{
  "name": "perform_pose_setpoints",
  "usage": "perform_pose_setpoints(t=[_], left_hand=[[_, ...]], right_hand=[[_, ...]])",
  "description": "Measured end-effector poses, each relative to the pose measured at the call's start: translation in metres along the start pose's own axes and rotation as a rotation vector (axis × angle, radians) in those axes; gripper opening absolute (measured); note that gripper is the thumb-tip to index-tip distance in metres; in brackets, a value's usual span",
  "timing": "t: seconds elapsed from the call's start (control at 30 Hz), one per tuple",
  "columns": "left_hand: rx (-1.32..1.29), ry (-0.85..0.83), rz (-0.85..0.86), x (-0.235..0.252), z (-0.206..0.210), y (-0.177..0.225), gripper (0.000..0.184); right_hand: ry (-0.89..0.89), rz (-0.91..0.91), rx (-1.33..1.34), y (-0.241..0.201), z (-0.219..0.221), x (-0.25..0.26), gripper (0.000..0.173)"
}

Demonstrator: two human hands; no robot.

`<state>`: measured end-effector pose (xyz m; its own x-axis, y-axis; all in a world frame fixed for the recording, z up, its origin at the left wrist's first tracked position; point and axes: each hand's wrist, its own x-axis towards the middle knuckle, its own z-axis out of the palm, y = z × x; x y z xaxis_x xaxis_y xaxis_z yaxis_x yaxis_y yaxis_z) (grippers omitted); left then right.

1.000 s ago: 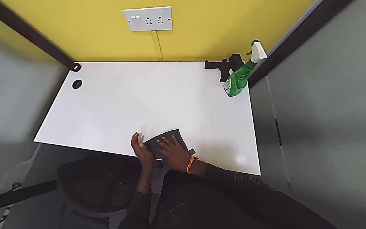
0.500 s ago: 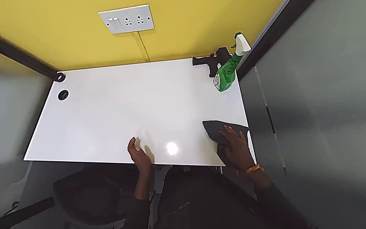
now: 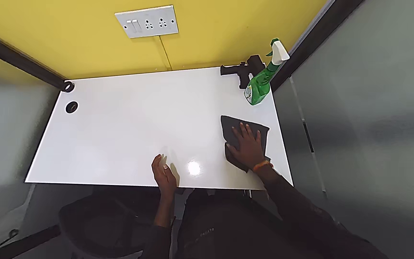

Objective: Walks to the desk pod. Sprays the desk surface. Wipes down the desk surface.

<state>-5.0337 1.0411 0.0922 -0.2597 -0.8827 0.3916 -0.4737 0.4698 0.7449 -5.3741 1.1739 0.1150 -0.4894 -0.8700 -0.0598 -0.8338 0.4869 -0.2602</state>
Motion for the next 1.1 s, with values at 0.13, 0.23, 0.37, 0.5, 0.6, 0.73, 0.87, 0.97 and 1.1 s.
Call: perform_pose_setpoints(t=[0.13,0.23,0.37,0.5,0.6,0.73,0.87,0.97,1.1], left_hand=[[0.028,-0.001,0.024,0.000,0.000,-0.003,0.051],[0.059,0.001,0.029,0.000,0.001,-0.003,0.052],[0.062,0.001,0.018,-0.001,0.000,-0.001,0.052],[0.049,0.020,0.009,-0.001,0.000,0.000,0.052],[0.049,0.021,0.007,-0.001,0.000,0.001,0.052],[0.042,0.027,0.011,-0.001,0.000,0.000,0.052],[0.026,0.028,0.011,-0.002,-0.001,0.002,0.052],[0.023,0.025,0.006,-0.001,-0.001,0.002,0.054],[0.029,0.031,0.003,-0.002,0.000,-0.001,0.052]], right_hand=[[-0.041,-0.010,-0.006,-0.032,0.003,0.050,0.081],[-0.100,-0.133,0.009,-0.068,0.009,0.046,0.076],[-0.195,-0.389,0.074,-0.120,0.023,0.006,0.068],[-0.277,-0.508,0.171,-0.132,0.025,-0.017,0.061],[-0.287,-0.486,0.422,-0.117,0.014,-0.013,0.045],[-0.324,-0.222,1.257,-0.105,-0.028,-0.005,0.036],[-0.381,-0.048,1.862,-0.093,-0.075,-0.009,0.040],[-0.344,-0.103,1.633,-0.071,-0.074,0.001,0.045],[-0.349,0.063,1.170,-0.049,-0.054,0.014,0.047]])
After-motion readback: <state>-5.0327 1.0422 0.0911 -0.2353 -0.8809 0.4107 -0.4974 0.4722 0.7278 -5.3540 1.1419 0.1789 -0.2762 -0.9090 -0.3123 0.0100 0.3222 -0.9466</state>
